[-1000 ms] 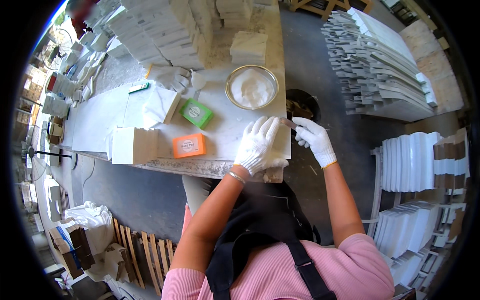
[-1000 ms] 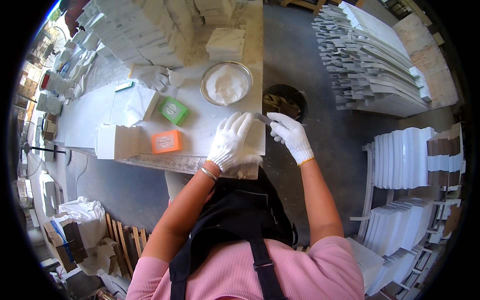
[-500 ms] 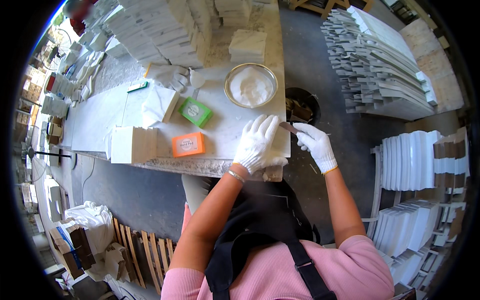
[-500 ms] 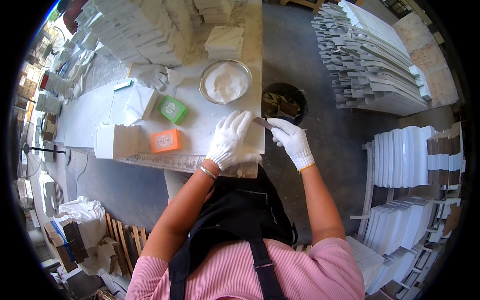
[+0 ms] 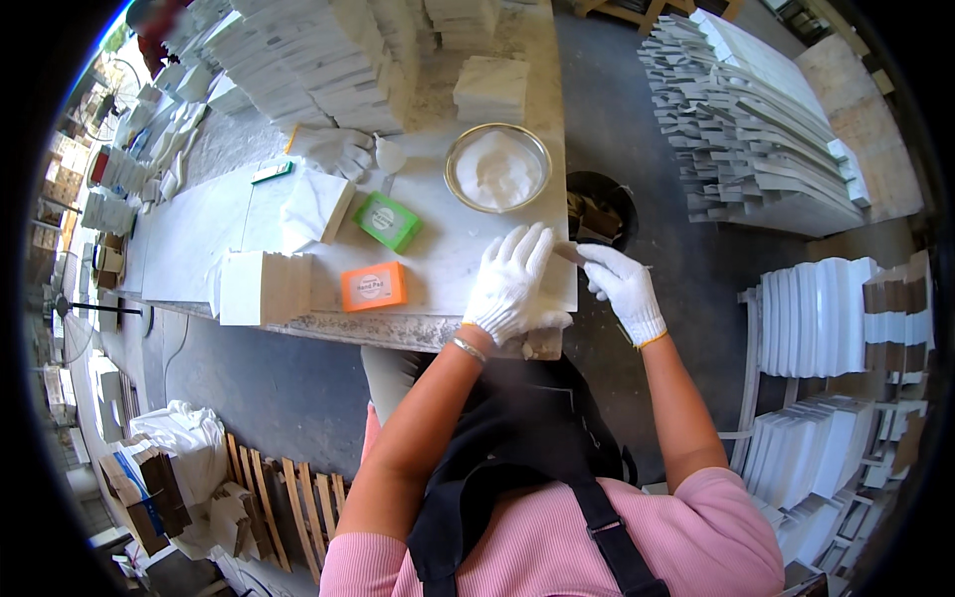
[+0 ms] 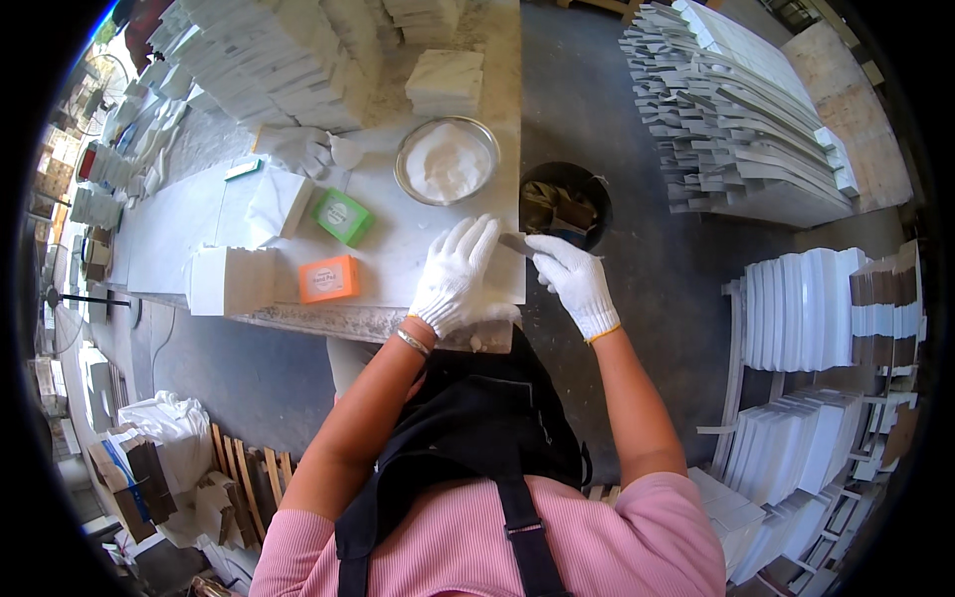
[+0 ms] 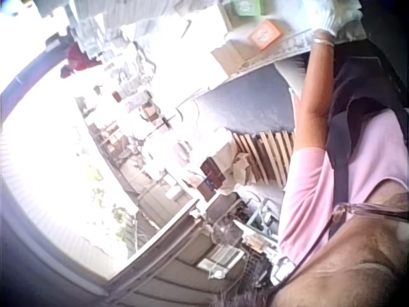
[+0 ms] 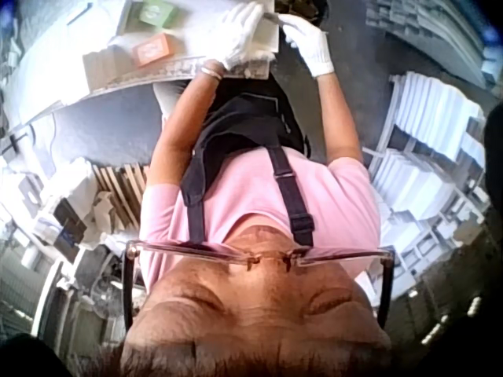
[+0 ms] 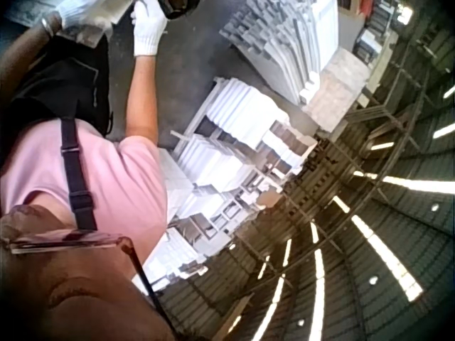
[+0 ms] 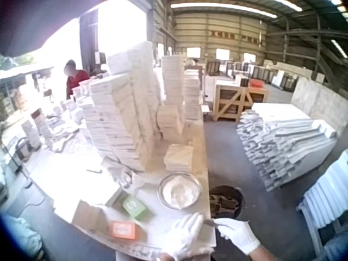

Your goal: The person smooths the edges of white ceramic tiles using a metal scraper and a green sanding block. They repeatedly scrape and sand the tile edges, then inspect the finished edges before stacking the tiles.

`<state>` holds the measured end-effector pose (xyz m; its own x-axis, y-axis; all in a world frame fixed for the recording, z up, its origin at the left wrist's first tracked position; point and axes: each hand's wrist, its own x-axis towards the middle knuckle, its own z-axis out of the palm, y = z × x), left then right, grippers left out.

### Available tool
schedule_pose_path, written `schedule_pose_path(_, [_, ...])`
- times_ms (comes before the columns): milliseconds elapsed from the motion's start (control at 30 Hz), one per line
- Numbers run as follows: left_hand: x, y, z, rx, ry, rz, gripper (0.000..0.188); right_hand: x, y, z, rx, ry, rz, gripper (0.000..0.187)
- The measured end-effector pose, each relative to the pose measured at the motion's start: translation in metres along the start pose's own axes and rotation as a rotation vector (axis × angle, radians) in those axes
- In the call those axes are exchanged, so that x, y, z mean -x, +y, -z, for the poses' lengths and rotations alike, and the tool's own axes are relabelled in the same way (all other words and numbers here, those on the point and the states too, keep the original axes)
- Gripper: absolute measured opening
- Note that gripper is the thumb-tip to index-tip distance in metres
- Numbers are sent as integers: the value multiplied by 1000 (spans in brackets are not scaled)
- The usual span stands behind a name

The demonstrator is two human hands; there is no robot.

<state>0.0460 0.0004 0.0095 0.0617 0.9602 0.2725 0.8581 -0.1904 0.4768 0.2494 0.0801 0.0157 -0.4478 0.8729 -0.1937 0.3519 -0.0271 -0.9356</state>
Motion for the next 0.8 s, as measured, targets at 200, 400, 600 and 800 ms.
schedule_pose_path(200, [-2,2,1,7,-8,3,113,-9,4,-2,20,20,6,32])
schedule_pose_path(400, [-1,2,3,-14,-7,-3,113,23,5,-6,13,-36,-15,31])
schedule_pose_path(600, [-1,0,1,-16,-5,-14,113,-10,-2,-3,-25,34,-12,30])
schedule_pose_path(800, [0,0,-1,-9,0,-22,114,25,2,-7,34,-36,-10,30])
